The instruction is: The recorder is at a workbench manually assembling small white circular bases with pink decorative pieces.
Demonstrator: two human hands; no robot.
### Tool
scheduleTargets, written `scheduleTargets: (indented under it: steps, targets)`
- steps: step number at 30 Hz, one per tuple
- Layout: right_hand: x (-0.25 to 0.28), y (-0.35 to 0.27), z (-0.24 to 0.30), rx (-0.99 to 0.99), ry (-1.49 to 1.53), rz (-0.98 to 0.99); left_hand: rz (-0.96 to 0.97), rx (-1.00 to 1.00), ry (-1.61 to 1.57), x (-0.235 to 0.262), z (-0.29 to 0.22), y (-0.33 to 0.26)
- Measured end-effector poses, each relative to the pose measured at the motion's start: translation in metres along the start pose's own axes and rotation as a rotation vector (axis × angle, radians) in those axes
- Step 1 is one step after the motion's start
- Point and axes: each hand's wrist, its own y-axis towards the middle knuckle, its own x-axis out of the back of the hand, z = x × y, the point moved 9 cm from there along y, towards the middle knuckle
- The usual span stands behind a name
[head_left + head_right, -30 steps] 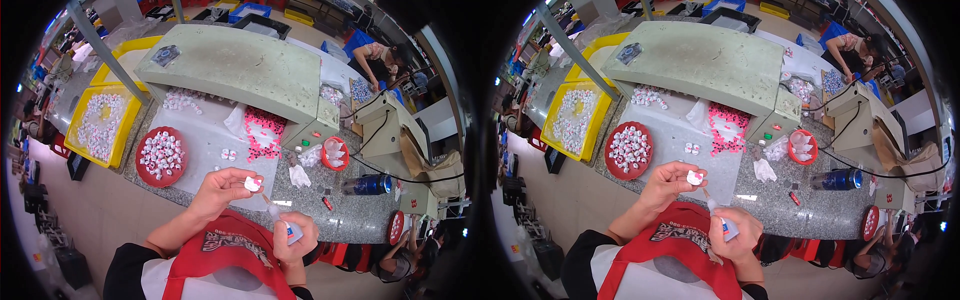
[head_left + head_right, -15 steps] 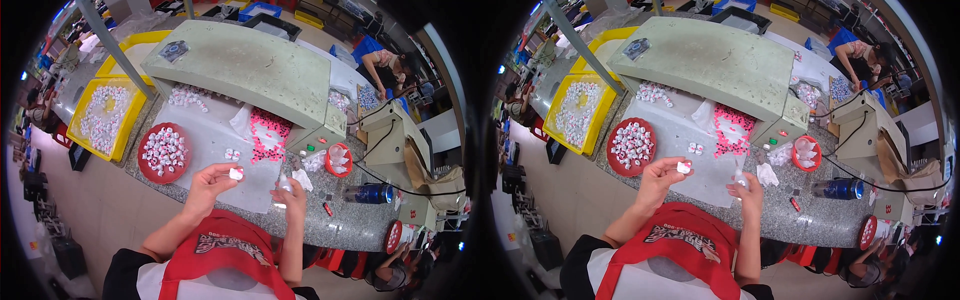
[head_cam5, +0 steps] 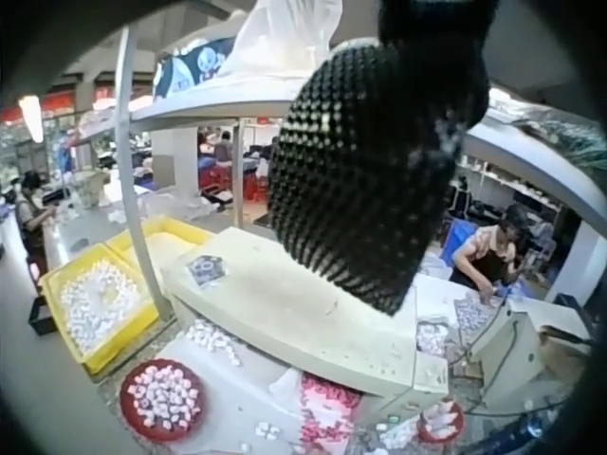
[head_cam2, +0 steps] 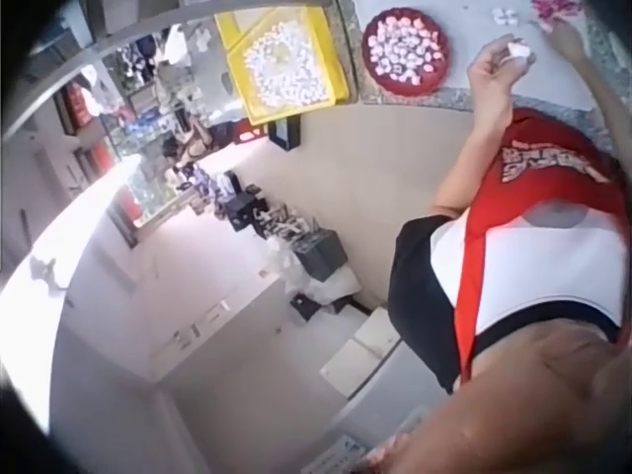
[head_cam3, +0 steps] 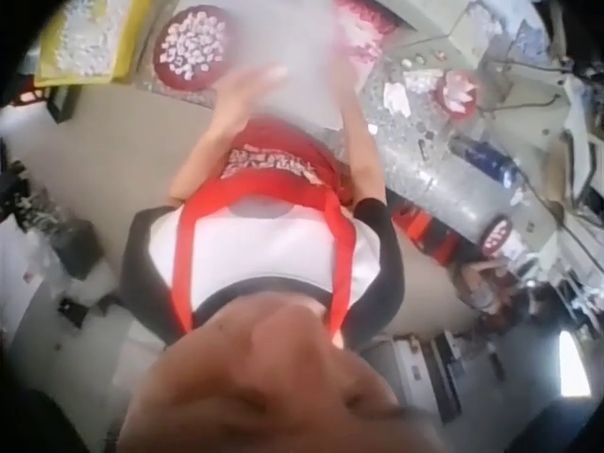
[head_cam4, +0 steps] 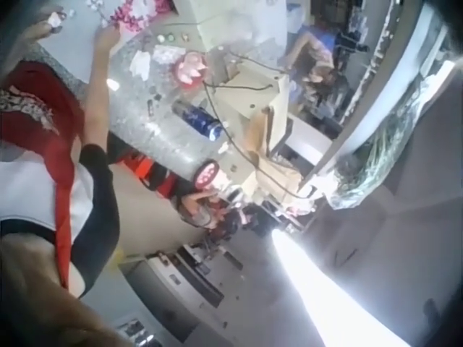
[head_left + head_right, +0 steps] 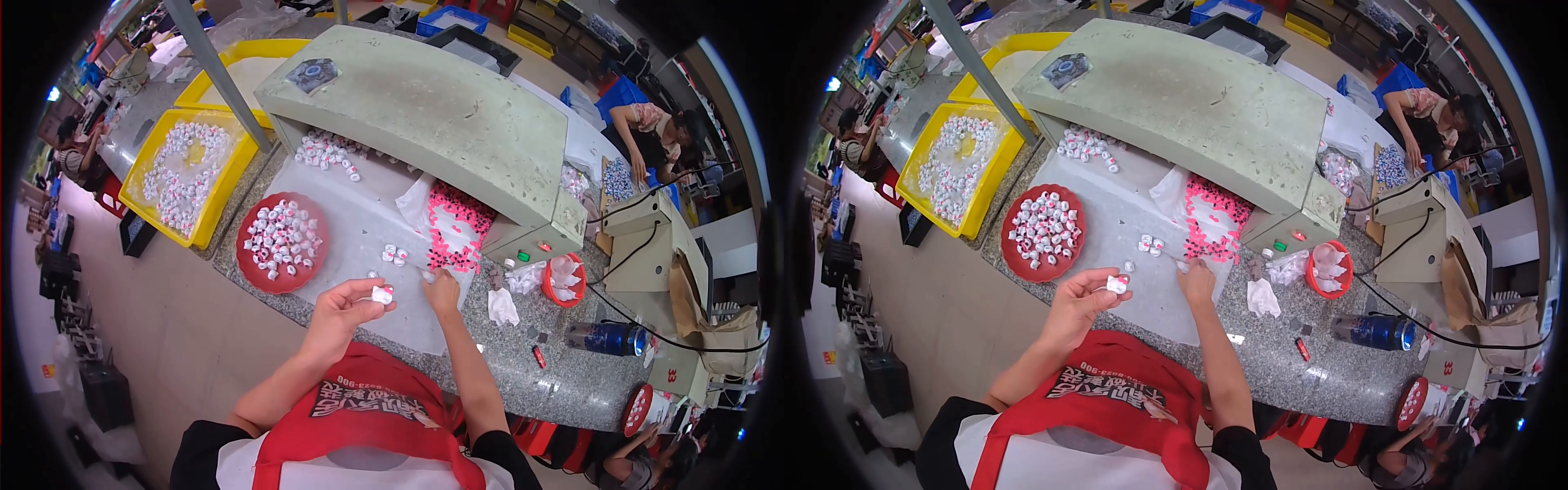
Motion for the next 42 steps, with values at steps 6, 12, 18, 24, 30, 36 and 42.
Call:
scheduleTargets:
  steps: [6, 12, 18, 24, 30, 36, 42]
  targets:
    - [0.005, 0.005, -0.008, 0.0, 0.071, -0.008, 0.056, 0.022, 0.005, -0.006, -0.004, 0.003]
    - [0.016, -0.002, -0.002, 0.173, -0.018, 0.067, 0.081, 0.017, 0.028, -0.007, -0.003, 0.003]
    - [0.16, -0.079, 0.105, -0.153, 1.086, 0.109, 0.112, -0.098, 0.2, -0.02, -0.008, 0.003]
    - [0.209, -0.104, 0.142, -0.099, 1.012, 0.004, 0.28, -0.181, 0.252, -0.047, -0.013, 0.001]
    - [0.215, -0.111, 0.138, -0.075, 0.924, -0.082, 0.36, -0.174, 0.269, -0.059, -0.023, -0.007]
    - [0.22, -0.118, 0.143, 0.017, 1.015, -0.169, 0.385, -0.107, 0.192, -0.063, -0.025, -0.012]
    - [0.233, -0.122, 0.15, 0.163, 0.899, -0.24, 0.41, -0.208, 0.221, -0.068, -0.027, -0.017]
